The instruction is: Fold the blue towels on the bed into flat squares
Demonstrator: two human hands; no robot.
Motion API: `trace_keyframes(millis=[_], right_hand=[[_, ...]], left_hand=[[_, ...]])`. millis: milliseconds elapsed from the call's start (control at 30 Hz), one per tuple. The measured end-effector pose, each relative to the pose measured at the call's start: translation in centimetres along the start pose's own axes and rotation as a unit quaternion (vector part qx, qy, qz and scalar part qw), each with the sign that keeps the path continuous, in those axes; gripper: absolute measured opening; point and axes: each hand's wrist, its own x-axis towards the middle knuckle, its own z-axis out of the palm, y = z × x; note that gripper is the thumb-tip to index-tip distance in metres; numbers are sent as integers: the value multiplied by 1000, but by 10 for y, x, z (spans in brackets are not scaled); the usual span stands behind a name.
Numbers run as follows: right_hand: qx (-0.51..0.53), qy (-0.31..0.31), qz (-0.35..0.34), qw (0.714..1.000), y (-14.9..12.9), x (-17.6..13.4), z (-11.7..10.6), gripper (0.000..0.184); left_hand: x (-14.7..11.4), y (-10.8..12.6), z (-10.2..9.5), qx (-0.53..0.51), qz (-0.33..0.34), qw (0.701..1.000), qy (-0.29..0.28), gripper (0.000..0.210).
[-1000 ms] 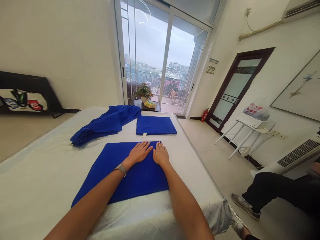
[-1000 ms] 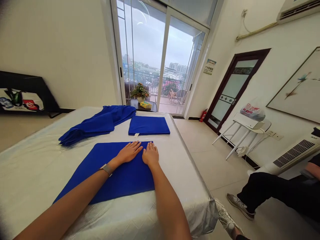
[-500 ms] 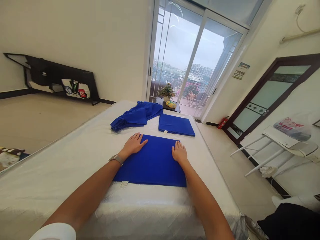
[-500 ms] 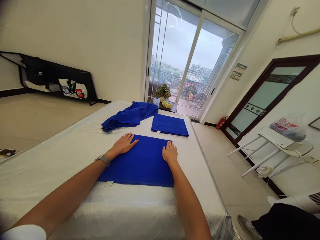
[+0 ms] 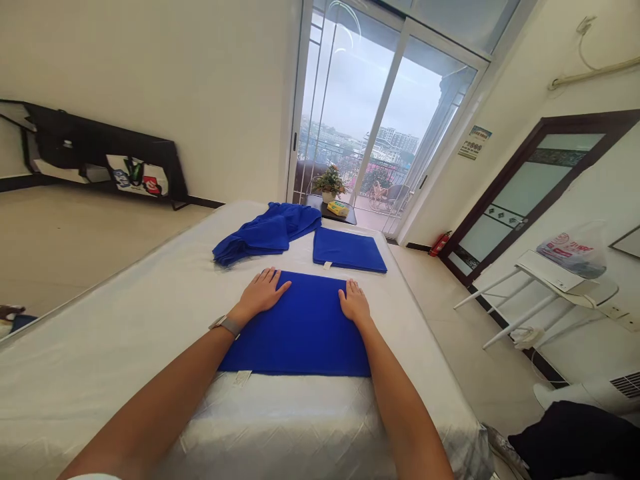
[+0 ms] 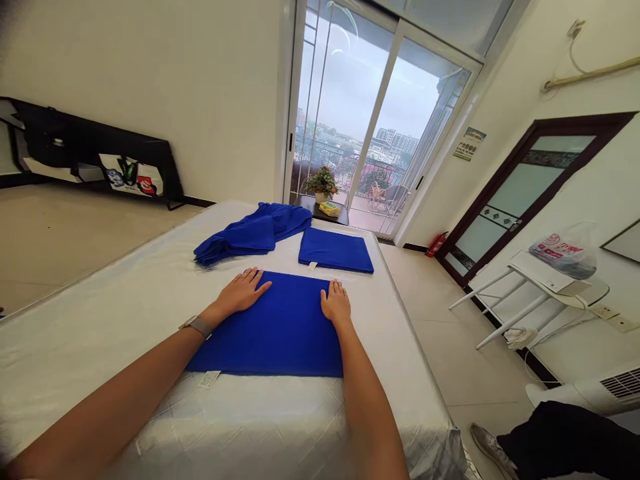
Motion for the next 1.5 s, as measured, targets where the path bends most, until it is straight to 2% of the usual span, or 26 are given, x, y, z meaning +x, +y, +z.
trace_keyframes(millis=[367, 533, 600, 700, 800, 867, 933, 967, 1033, 1100, 1167, 1367, 1500], right_hand=[[17, 11, 0, 1000, -5, -6, -4, 69], [25, 18, 1, 1000, -4, -7, -4, 68], [30, 21, 1, 999, -5, -7, -4, 68], [35, 23, -1, 999, -6, -7, -4, 68], [33, 28, 0, 999, -5, -7, -3, 66], [20, 29, -15, 999, -2, -8, -3, 63], [0, 25, -44, 999, 2, -10, -3, 62], [-8, 23, -57, 998, 3, -11, -3, 63], [-13, 26, -65, 997, 5, -12, -3, 64], [-4, 32, -52, 998, 4, -11, -3, 62], [8, 35, -30, 999, 1, -9, -3, 61], [26, 21, 2, 999, -4, -6, -3, 64], [22, 18, 0, 1000, -3, -5, -3, 64]], left_hand=[[1, -2, 2, 17, 5, 1000, -5, 87], [7, -7, -3, 34, -9, 998, -46, 86], [13, -2, -8, 54, -28, 997, -53, 89], [25, 31, -10, 57, -24, 998, -20, 94], [36, 97, -2, -1, 92, 996, 5, 85], [40, 146, 10, -52, 183, 982, 4, 77], [41, 183, 22, -98, 245, 964, 13, 68], [40, 195, 27, -116, 256, 960, 17, 66], [38, 202, 35, -134, 248, 959, 15, 64], [35, 190, 37, -121, 228, 966, 0, 66], [32, 166, 34, -92, 208, 974, -15, 70], [20, 66, 11, -27, 79, 996, -44, 79], [9, 6, 3, 8, 29, 999, -25, 81]])
